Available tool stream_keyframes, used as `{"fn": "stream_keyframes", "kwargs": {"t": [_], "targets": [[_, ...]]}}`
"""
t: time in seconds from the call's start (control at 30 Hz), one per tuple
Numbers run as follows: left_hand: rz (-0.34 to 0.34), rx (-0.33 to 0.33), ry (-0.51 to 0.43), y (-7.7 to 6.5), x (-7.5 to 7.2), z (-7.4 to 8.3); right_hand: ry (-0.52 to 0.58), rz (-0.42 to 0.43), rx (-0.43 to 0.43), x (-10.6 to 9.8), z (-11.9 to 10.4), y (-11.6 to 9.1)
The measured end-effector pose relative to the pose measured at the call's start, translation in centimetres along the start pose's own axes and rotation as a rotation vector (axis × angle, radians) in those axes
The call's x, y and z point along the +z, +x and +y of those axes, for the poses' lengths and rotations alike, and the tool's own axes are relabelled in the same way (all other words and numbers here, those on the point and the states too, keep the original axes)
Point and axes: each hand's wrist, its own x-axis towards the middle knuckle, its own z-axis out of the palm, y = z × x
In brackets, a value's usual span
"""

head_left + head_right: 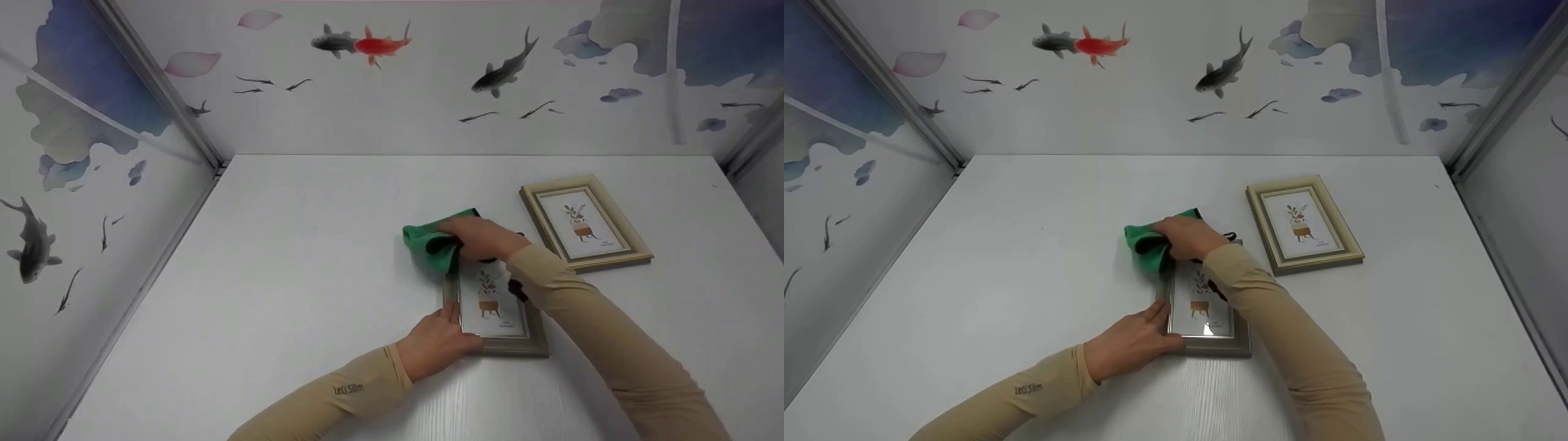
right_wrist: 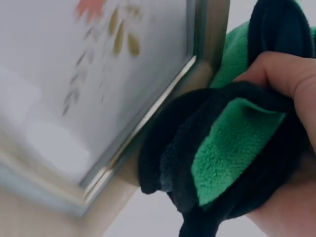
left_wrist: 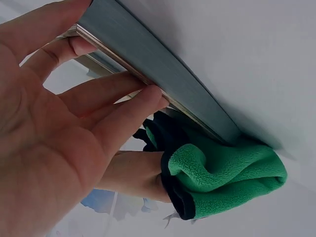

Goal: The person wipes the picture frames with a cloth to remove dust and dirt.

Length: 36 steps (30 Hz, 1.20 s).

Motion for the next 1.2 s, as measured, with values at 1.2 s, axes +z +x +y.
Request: {"fn": "stream_keyframes", "kwargs": {"t": [1.2], "targets": [[-0.099,0.065,-0.064,0.5,0.2,-0.5,-0.238,0.138,-0.155,1.9,-0.8,-4.2]]}}
